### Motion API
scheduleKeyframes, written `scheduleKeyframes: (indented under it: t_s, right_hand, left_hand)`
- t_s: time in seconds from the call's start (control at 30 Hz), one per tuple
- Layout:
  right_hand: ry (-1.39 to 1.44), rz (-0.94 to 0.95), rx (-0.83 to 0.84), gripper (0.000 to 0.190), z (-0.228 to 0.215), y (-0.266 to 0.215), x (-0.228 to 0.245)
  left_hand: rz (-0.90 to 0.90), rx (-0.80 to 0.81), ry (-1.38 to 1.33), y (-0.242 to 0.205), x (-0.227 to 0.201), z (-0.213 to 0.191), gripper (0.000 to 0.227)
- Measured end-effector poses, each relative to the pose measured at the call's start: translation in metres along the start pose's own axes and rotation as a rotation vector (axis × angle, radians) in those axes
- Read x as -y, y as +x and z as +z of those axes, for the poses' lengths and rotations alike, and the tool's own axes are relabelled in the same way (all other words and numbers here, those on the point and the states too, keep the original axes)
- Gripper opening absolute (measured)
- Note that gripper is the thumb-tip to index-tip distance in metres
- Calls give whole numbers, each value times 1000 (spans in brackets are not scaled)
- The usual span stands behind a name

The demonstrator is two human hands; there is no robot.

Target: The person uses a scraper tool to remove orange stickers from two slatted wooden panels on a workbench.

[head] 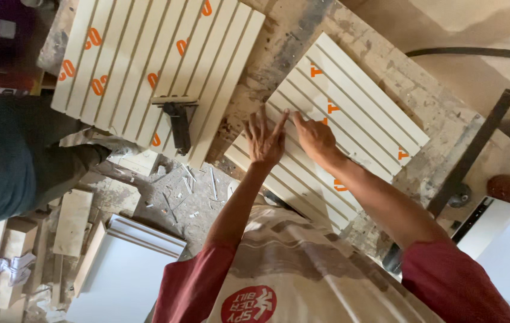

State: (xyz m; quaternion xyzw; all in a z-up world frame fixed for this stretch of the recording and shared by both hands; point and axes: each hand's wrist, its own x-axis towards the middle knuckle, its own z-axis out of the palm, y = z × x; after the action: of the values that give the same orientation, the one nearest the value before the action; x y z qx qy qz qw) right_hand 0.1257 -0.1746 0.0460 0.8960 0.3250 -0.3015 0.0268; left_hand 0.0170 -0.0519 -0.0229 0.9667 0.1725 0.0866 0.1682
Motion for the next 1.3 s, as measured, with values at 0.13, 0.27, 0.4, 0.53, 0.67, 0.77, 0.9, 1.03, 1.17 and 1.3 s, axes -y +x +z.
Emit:
scheduleKeyframes:
  t_s: [0.13,0.27,0.4,0.53,0.67,0.77,0.9,1.03,1.17,1.3]
  right_hand:
    - [25,2,56,34,24,-6,-4]
    - [-23,1,30,35,28,-10,-1]
    - [-58,-28,-49,36,25,-6,-1]
    - [8,-33,-50,29,42,-5,-12]
    - [-48,4,-16,29,41,-18,-12]
    - [-15,-17,-30,30,48,-11,-9]
    - [-11,-6,-3,30,45,-21,-20]
    - [-26,-2,-30,29,32,-26,-20]
    - [-69,-37,-67,33,34,-26,-13]
    - [-41,-22,-56,29,44,-36,-27]
  left_hand:
    - [-20,29,31,-21,-7,4,71]
    - [-34,119,34,-22,-12,-1,76]
    - [-27,176,52,-20,-13,-5,79]
    - [-26,150,-2,-23,-13,-8,71]
    - [-18,252,-30,-24,-16,-5,78]
    - [-38,332,37,-24,-12,-8,81]
    - [-86,296,-84,-27,-30,-10,74]
    - [-97,351,-63,-26,-39,0,73]
    - [-96,318,-44,-36,-34,9,82]
    - [-97,287,-78,-37,-43,3,80]
